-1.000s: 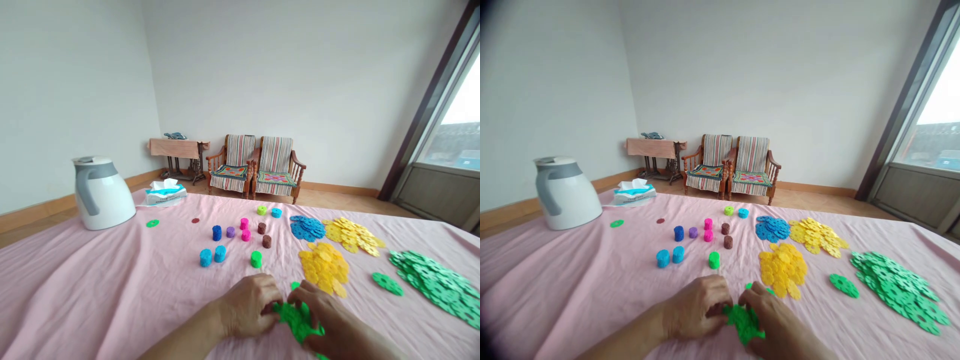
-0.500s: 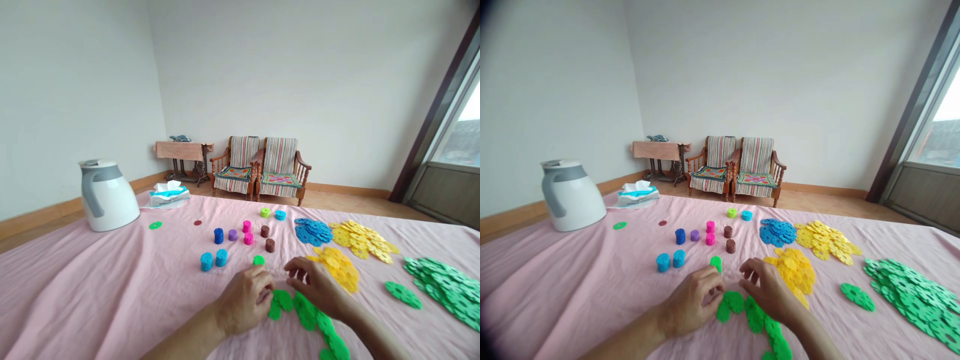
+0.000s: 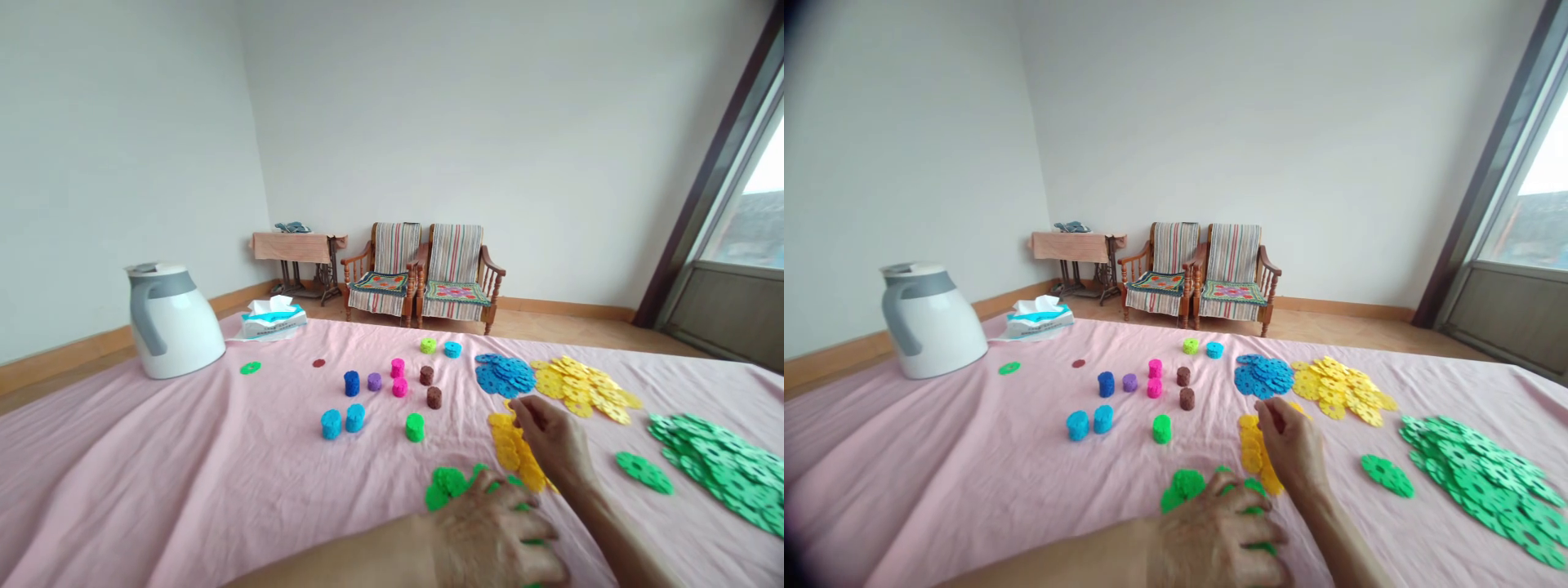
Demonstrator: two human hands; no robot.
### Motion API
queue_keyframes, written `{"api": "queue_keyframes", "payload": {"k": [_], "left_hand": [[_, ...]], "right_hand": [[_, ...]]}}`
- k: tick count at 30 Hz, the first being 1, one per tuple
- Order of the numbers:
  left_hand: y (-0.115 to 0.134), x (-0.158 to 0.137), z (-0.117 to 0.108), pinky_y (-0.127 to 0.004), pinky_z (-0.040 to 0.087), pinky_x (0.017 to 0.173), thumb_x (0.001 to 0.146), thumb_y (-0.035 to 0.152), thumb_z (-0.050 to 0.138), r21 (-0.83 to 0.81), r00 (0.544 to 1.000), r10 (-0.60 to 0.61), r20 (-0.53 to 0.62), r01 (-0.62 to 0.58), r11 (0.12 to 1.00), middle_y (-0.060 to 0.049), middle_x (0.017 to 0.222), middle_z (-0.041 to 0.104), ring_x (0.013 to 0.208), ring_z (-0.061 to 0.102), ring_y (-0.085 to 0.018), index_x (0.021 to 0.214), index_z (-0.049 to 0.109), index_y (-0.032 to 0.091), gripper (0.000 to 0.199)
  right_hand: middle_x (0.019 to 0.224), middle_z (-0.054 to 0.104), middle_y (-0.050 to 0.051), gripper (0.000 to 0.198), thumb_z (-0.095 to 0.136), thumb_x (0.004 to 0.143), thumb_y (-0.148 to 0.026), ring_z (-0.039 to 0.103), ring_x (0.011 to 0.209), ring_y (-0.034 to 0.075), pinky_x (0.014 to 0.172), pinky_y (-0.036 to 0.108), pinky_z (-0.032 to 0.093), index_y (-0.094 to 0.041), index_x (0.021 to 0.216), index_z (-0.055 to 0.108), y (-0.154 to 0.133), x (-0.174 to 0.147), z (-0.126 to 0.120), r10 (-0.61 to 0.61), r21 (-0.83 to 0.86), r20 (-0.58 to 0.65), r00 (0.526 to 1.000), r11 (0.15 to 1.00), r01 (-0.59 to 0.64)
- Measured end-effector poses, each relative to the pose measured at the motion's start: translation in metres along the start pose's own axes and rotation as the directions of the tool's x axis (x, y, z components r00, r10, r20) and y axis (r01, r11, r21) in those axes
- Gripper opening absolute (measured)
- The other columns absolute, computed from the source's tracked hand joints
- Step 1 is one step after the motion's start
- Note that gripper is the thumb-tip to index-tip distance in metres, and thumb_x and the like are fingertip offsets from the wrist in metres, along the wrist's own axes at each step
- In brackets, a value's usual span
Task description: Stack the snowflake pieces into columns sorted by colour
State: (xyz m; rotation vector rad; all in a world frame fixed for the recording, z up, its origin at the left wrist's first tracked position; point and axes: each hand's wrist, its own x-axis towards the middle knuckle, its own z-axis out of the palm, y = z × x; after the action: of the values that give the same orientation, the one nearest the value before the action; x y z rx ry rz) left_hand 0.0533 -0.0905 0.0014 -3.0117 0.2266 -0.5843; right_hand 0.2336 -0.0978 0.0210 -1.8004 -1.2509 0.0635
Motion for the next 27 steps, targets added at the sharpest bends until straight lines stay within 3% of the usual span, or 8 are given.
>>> {"api": "queue_keyframes", "payload": {"k": [4, 10, 18, 22, 25, 27], "left_hand": [[-0.008, 0.007, -0.006, -0.040, 0.037, 0.085, 0.087, 0.046, 0.055, -0.001, 0.992, -0.122, 0.035, 0.123, 0.992, -0.003, 0.099, 0.066, 0.100, 0.055, -0.023, 0.093, 0.059, 0.020, 0.027], [-0.015, -0.001, -0.020, -0.034, 0.039, 0.079, 0.083, 0.043, 0.059, 0.008, 0.967, -0.247, 0.059, 0.247, 0.969, -0.005, 0.092, 0.064, 0.087, 0.056, -0.021, 0.087, 0.057, 0.016, 0.027], [-0.019, -0.028, -0.037, -0.034, 0.040, 0.081, 0.083, 0.035, 0.061, 0.018, 0.944, -0.325, 0.053, 0.324, 0.946, -0.005, 0.090, 0.064, 0.088, 0.056, -0.021, 0.088, 0.058, 0.017, 0.019], [-0.021, -0.040, -0.049, -0.035, 0.041, 0.085, 0.084, 0.031, 0.062, -0.051, 0.926, -0.376, -0.015, 0.375, 0.926, -0.004, 0.097, 0.064, 0.091, 0.057, -0.021, 0.097, 0.059, 0.019, 0.018], [-0.028, -0.051, -0.059, -0.036, 0.041, 0.086, 0.088, 0.021, 0.053, -0.128, 0.857, -0.492, -0.154, 0.476, 0.870, -0.005, 0.096, 0.064, 0.092, 0.057, -0.021, 0.100, 0.060, 0.020, 0.014], [-0.037, -0.059, -0.064, -0.034, 0.043, 0.082, 0.087, 0.014, 0.048, -0.200, 0.753, -0.598, -0.274, 0.563, 0.802, -0.006, 0.092, 0.063, 0.091, 0.056, -0.021, 0.095, 0.061, 0.018, 0.016]], "right_hand": [[0.059, 0.063, 0.002, 0.038, 0.044, 0.085, -0.050, 0.057, 0.052, 0.016, 0.051, 0.024, 0.039, -0.020, 0.072, 0.063, 0.001, -0.002, 0.005, -0.021, -0.032, 0.002, 1.000, 0.999, 0.021], [0.059, 0.064, 0.001, 0.036, 0.043, 0.085, -0.047, 0.060, 0.056, 0.016, 0.053, 0.024, 0.041, -0.020, 0.072, 0.063, 0.003, -0.004, 0.008, -0.055, -0.032, 0.029, 0.998, 0.998, 0.056], [0.058, 0.062, 0.001, 0.037, 0.040, 0.088, -0.045, 0.057, 0.055, 0.016, 0.054, 0.025, 0.039, -0.019, 0.069, 0.060, -0.013, -0.012, 0.012, -0.108, -0.065, 0.088, 0.990, 0.991, 0.114], [0.056, 0.057, 0.000, 0.036, 0.042, 0.088, -0.043, 0.051, 0.053, 0.014, 0.051, 0.025, 0.036, -0.019, 0.066, 0.058, -0.020, -0.016, 0.015, -0.139, -0.010, 0.177, 0.974, 0.990, 0.143], [0.058, 0.055, -0.001, 0.028, 0.046, 0.085, -0.036, 0.049, 0.055, 0.013, 0.052, 0.024, 0.035, -0.018, 0.069, 0.060, -0.029, -0.021, 0.014, -0.157, 0.061, 0.358, 0.921, 0.988, 0.144], [0.064, 0.057, -0.001, 0.017, 0.051, 0.081, -0.029, 0.052, 0.060, 0.013, 0.054, 0.023, 0.037, -0.018, 0.074, 0.062, -0.037, -0.025, 0.009, -0.171, 0.103, 0.506, 0.846, 0.985, 0.138]]}}
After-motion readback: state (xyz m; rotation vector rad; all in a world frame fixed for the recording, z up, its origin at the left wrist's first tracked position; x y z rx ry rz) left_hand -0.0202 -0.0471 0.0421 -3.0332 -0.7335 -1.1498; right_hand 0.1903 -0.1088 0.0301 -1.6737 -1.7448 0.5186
